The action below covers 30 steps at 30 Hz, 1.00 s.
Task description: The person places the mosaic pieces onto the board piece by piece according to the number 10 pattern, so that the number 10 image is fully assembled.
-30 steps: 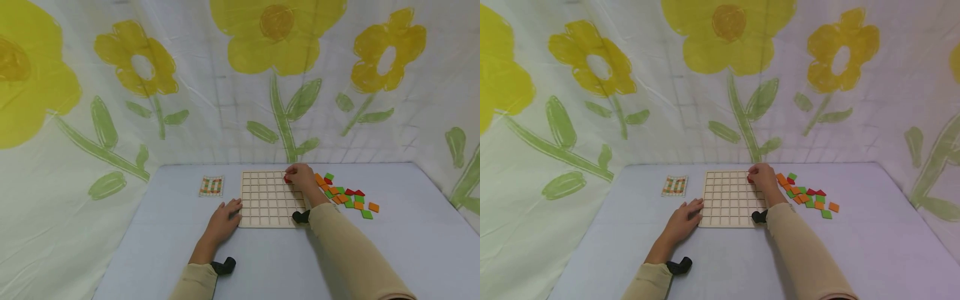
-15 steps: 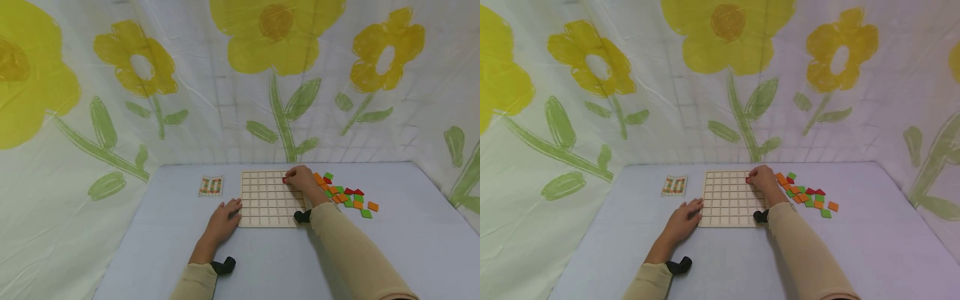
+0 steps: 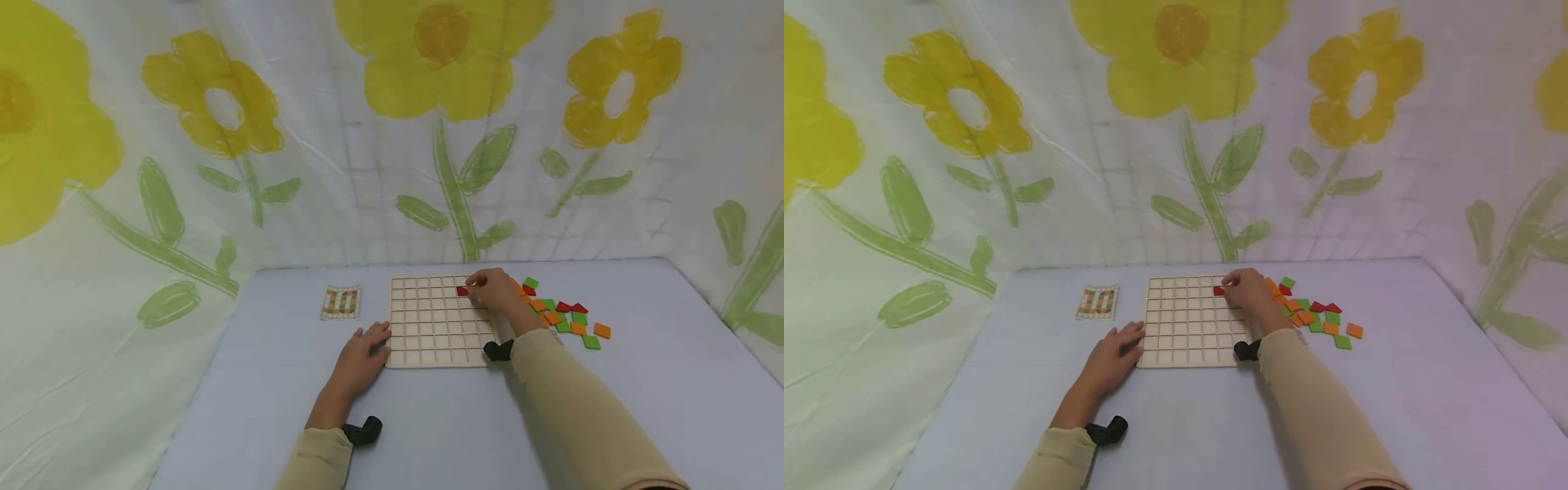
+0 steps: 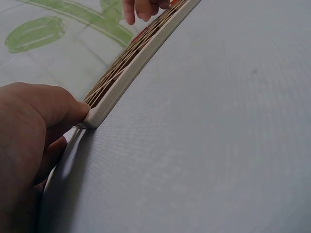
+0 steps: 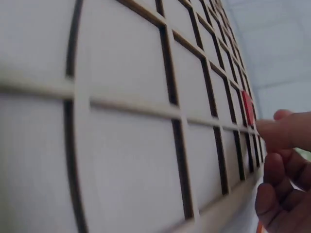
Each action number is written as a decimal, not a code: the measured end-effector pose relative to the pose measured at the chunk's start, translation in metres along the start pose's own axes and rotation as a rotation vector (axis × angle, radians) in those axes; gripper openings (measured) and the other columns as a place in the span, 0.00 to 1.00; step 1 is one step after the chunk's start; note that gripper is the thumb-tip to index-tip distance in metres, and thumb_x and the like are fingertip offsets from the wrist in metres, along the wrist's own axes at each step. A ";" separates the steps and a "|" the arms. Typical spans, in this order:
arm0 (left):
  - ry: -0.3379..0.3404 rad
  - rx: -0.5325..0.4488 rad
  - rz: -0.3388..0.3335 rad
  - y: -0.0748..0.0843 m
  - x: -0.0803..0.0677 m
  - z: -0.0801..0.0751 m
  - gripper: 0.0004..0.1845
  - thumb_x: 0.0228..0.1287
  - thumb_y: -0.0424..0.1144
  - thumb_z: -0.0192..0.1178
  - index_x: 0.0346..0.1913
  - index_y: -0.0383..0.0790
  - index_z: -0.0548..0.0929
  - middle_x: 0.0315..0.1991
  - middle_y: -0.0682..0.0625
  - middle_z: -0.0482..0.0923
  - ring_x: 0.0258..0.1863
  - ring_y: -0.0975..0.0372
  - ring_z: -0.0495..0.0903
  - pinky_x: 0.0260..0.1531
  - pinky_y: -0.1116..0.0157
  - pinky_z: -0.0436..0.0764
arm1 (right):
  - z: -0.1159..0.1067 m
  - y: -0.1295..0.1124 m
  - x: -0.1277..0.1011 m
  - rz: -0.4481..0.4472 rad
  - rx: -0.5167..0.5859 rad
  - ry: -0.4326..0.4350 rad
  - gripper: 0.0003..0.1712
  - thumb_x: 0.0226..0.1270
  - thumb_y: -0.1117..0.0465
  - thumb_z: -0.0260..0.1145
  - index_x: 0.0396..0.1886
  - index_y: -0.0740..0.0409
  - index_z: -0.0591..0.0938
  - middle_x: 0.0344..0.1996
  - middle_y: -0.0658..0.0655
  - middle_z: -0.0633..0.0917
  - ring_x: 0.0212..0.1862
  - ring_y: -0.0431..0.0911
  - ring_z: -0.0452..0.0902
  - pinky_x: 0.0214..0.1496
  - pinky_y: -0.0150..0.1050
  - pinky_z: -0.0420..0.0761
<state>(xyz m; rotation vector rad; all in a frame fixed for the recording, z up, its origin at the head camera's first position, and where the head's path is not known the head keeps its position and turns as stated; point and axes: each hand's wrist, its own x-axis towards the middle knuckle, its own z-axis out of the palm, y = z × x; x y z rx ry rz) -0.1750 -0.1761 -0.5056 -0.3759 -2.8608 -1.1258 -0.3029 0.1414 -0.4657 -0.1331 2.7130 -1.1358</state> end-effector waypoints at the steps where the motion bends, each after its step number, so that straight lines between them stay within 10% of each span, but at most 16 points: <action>1: 0.002 -0.001 0.001 -0.001 0.000 0.000 0.21 0.67 0.38 0.60 0.62 0.39 0.80 0.69 0.51 0.72 0.71 0.54 0.67 0.77 0.50 0.55 | -0.003 0.002 0.000 -0.003 0.000 0.013 0.13 0.67 0.62 0.60 0.49 0.54 0.85 0.43 0.59 0.82 0.41 0.52 0.75 0.38 0.40 0.78; 17: 0.004 0.007 -0.030 -0.004 0.000 -0.002 0.21 0.67 0.40 0.61 0.62 0.41 0.80 0.69 0.53 0.72 0.71 0.56 0.67 0.77 0.52 0.54 | -0.076 0.049 -0.033 0.061 0.003 0.153 0.18 0.69 0.64 0.52 0.53 0.62 0.81 0.50 0.67 0.79 0.42 0.55 0.78 0.39 0.41 0.82; 30: -0.007 -0.034 -0.018 0.000 0.000 -0.002 0.21 0.69 0.40 0.59 0.63 0.40 0.79 0.69 0.52 0.71 0.72 0.56 0.66 0.77 0.52 0.53 | -0.077 0.076 -0.023 0.141 -0.161 -0.017 0.27 0.73 0.61 0.50 0.70 0.61 0.68 0.60 0.72 0.73 0.51 0.61 0.73 0.53 0.56 0.79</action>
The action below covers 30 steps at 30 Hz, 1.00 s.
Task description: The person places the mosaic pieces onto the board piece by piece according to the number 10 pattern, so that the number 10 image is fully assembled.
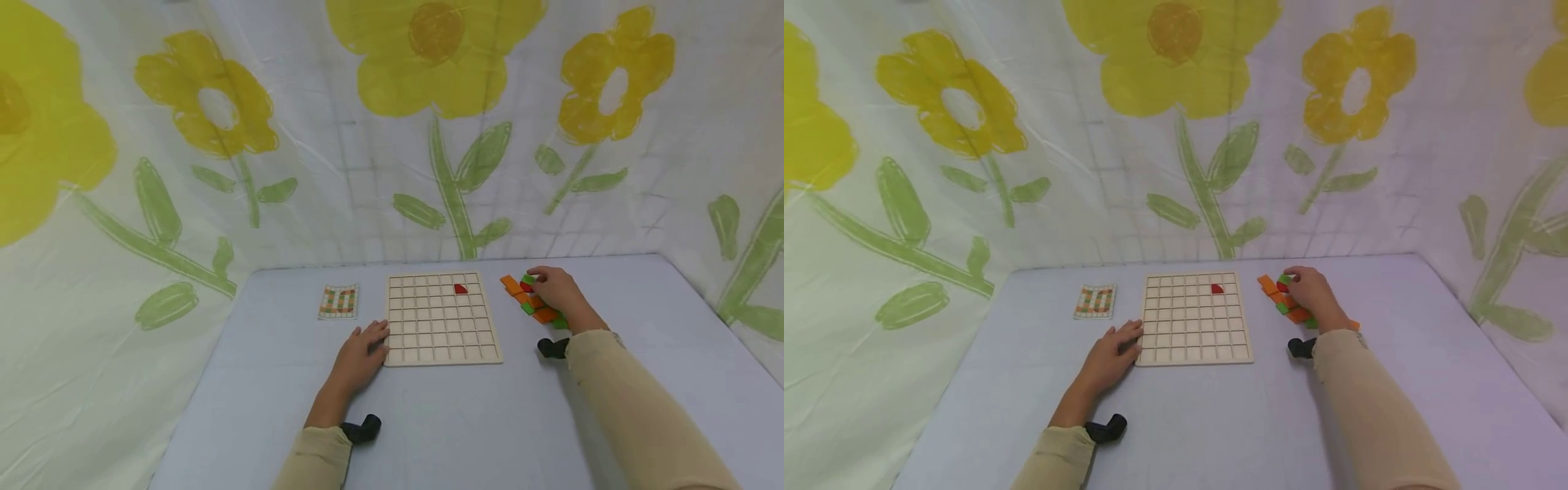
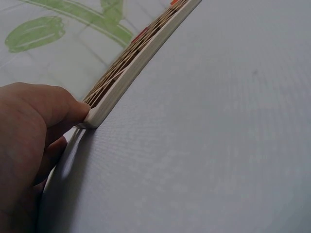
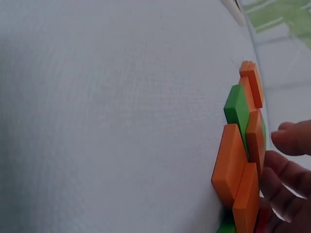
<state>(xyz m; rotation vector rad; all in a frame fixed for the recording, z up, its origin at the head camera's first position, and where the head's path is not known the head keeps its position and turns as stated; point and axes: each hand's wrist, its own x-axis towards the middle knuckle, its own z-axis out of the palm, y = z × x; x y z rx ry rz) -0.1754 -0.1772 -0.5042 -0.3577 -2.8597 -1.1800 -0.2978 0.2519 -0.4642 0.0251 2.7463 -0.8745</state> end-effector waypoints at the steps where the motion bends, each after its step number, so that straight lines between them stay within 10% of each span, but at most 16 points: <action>1: 0.001 0.000 -0.001 0.000 0.000 0.000 0.21 0.69 0.40 0.59 0.63 0.40 0.79 0.69 0.52 0.71 0.72 0.56 0.66 0.78 0.53 0.53 | 0.001 0.000 0.002 -0.004 -0.015 -0.010 0.28 0.73 0.62 0.50 0.71 0.61 0.67 0.61 0.73 0.73 0.51 0.60 0.73 0.53 0.56 0.79; 9: 0.000 -0.001 -0.009 0.000 0.000 0.001 0.21 0.69 0.40 0.59 0.63 0.40 0.79 0.69 0.54 0.71 0.72 0.58 0.65 0.78 0.54 0.53 | 0.002 -0.004 0.006 -0.056 -0.120 -0.030 0.30 0.74 0.60 0.50 0.70 0.72 0.64 0.60 0.78 0.71 0.52 0.62 0.72 0.58 0.59 0.77; 30: -0.001 0.010 -0.005 0.000 -0.001 0.001 0.21 0.69 0.40 0.60 0.63 0.41 0.79 0.69 0.54 0.71 0.72 0.58 0.66 0.78 0.54 0.53 | 0.005 -0.003 0.000 -0.007 0.024 0.077 0.20 0.71 0.54 0.61 0.55 0.63 0.75 0.55 0.70 0.76 0.47 0.59 0.74 0.46 0.50 0.81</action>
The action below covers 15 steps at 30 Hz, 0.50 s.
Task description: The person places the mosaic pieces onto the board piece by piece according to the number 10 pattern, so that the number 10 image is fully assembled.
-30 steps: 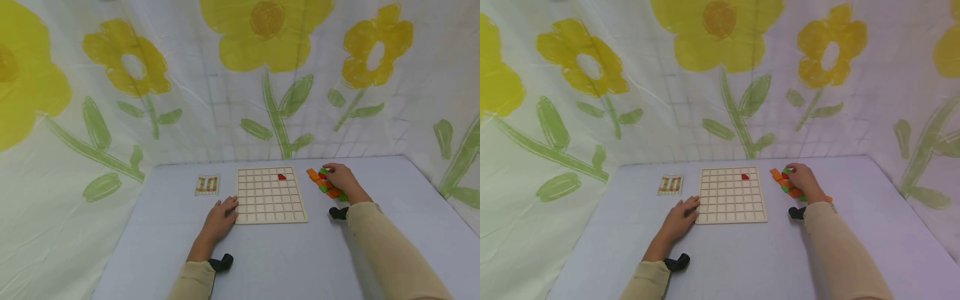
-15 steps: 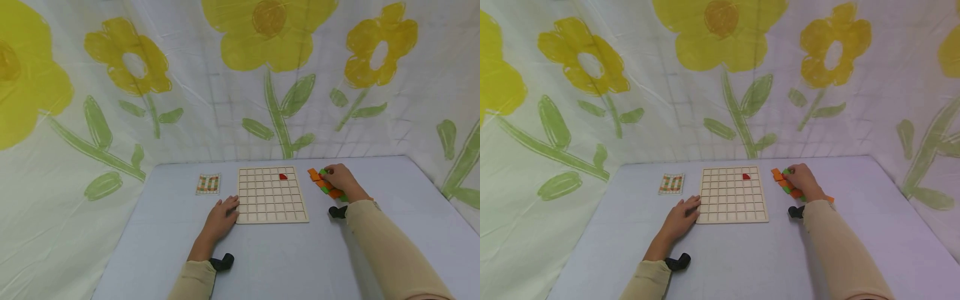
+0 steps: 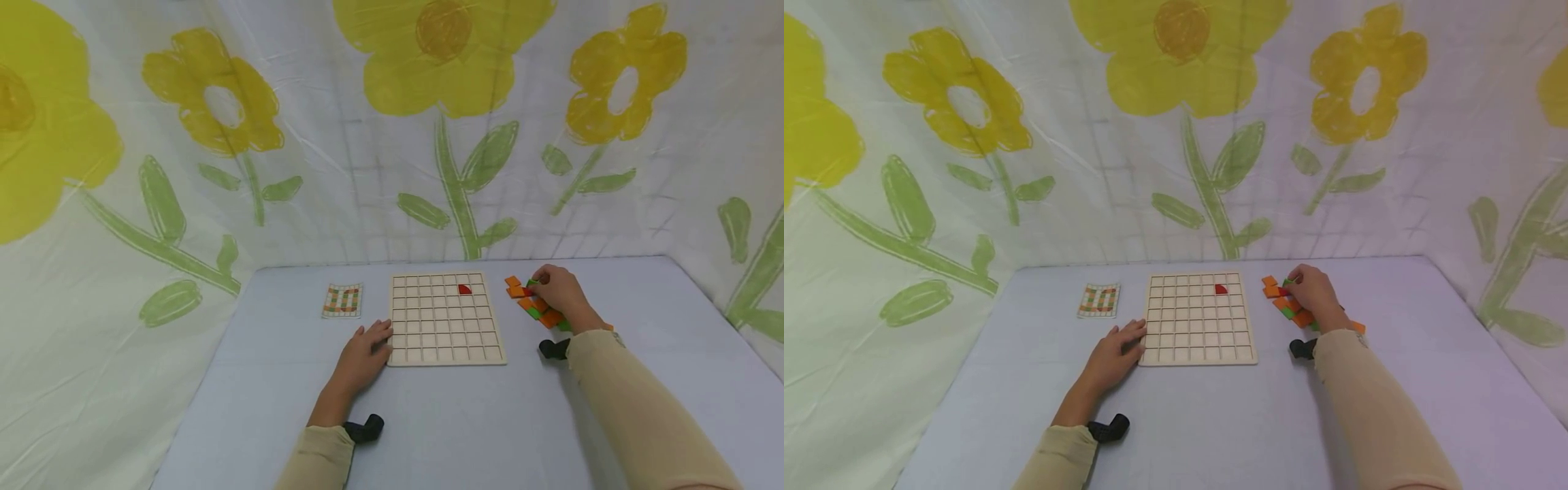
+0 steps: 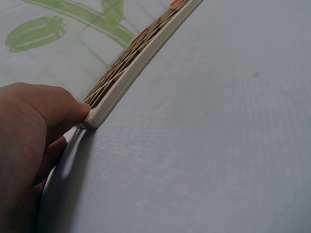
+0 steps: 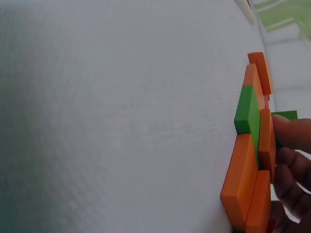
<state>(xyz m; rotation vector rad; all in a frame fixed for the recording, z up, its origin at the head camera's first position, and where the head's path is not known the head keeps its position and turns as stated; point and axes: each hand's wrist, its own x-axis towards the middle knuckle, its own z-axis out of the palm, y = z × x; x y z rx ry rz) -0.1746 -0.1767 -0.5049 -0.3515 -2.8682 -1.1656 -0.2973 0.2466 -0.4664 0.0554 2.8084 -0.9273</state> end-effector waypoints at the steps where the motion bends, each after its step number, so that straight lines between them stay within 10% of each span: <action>1: -0.004 0.006 -0.002 0.000 0.000 0.001 0.21 0.69 0.40 0.59 0.63 0.41 0.79 0.69 0.55 0.70 0.72 0.58 0.65 0.78 0.54 0.53 | 0.000 0.000 -0.001 -0.002 0.007 0.017 0.19 0.71 0.55 0.61 0.55 0.63 0.76 0.54 0.70 0.76 0.46 0.58 0.75 0.44 0.48 0.81; 8: 0.003 0.021 0.008 -0.002 0.002 0.002 0.21 0.69 0.40 0.59 0.63 0.41 0.79 0.69 0.54 0.71 0.72 0.58 0.66 0.78 0.54 0.53 | 0.005 -0.013 -0.007 -0.055 0.139 0.090 0.18 0.73 0.55 0.60 0.58 0.57 0.80 0.48 0.65 0.80 0.34 0.50 0.83 0.32 0.38 0.84; 15: 0.011 0.010 -0.002 -0.001 0.001 0.003 0.21 0.69 0.40 0.60 0.63 0.41 0.80 0.69 0.54 0.71 0.72 0.58 0.66 0.78 0.54 0.53 | 0.023 -0.043 -0.002 -0.115 0.159 0.066 0.17 0.71 0.53 0.63 0.55 0.53 0.83 0.51 0.61 0.83 0.45 0.52 0.78 0.45 0.42 0.81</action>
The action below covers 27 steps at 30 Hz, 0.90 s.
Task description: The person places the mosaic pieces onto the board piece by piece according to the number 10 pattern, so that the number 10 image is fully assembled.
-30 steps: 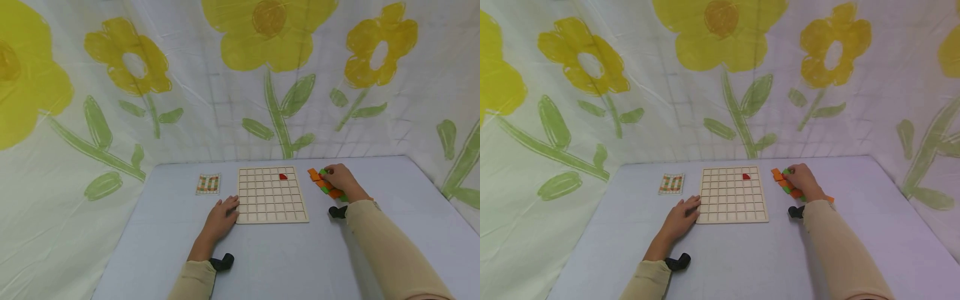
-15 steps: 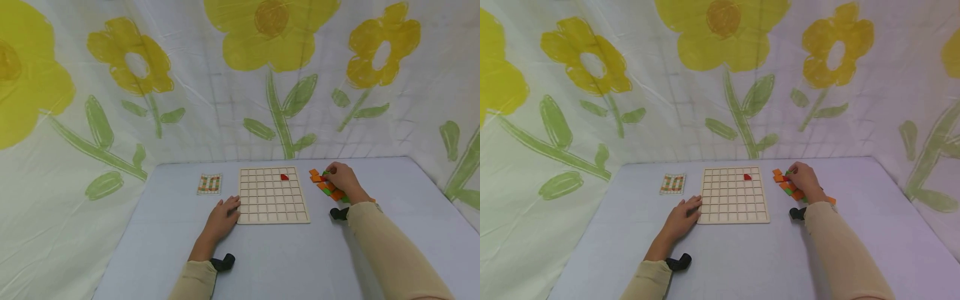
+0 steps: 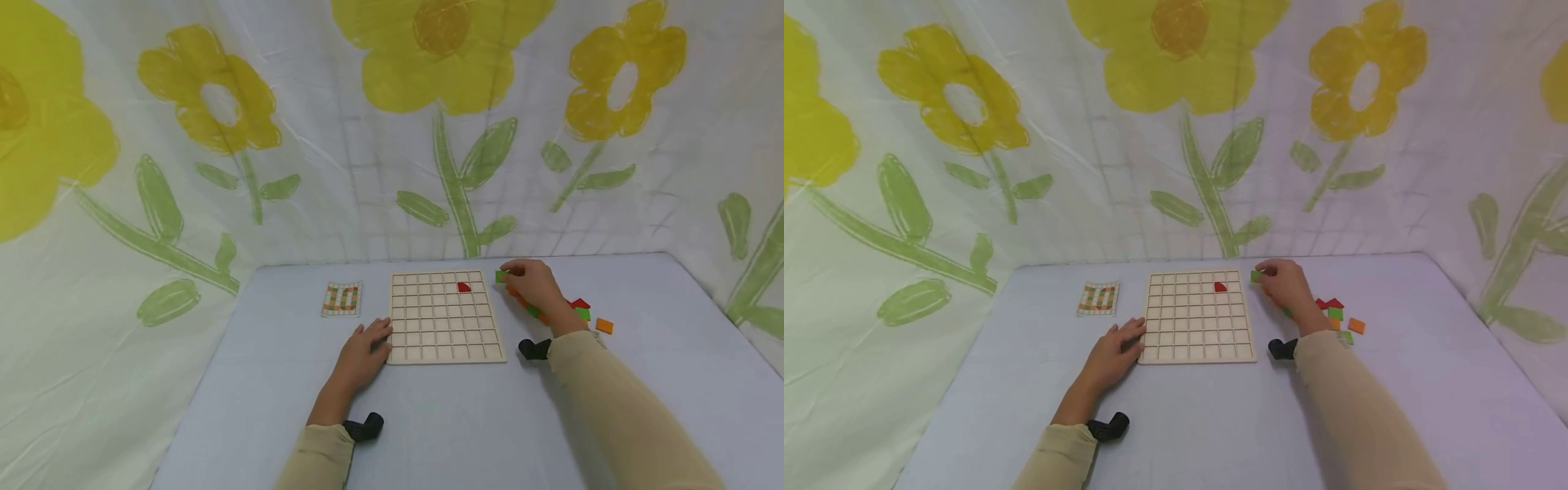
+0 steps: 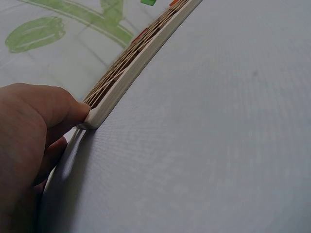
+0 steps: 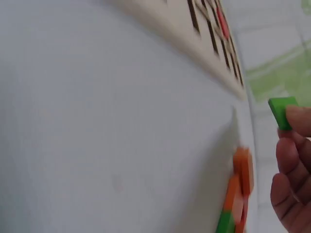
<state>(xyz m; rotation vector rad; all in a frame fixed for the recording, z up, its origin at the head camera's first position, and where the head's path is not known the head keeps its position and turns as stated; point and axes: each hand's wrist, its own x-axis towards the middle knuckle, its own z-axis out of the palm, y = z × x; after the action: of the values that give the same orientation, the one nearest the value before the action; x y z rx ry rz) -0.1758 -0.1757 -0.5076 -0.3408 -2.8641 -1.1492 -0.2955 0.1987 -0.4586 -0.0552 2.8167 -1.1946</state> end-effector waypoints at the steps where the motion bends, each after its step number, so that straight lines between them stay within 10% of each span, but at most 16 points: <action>1: 0.000 -0.002 -0.004 0.000 0.000 0.000 0.21 0.69 0.40 0.59 0.63 0.42 0.80 0.69 0.55 0.71 0.72 0.58 0.66 0.78 0.54 0.53 | 0.004 -0.004 0.001 -0.013 -0.003 -0.014 0.16 0.70 0.53 0.64 0.54 0.53 0.83 0.49 0.60 0.84 0.46 0.52 0.78 0.47 0.42 0.80; 27: -0.001 -0.009 0.005 0.003 -0.002 -0.003 0.20 0.69 0.40 0.60 0.62 0.42 0.80 0.69 0.54 0.71 0.72 0.57 0.66 0.77 0.52 0.54 | 0.044 -0.037 -0.004 -0.070 -0.102 -0.215 0.17 0.67 0.54 0.68 0.53 0.54 0.85 0.50 0.59 0.84 0.51 0.53 0.79 0.49 0.47 0.81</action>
<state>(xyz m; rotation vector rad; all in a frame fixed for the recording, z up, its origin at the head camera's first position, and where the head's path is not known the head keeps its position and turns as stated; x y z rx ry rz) -0.1734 -0.1759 -0.5041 -0.3492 -2.8579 -1.1614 -0.2873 0.1422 -0.4620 -0.2741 2.7029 -0.9901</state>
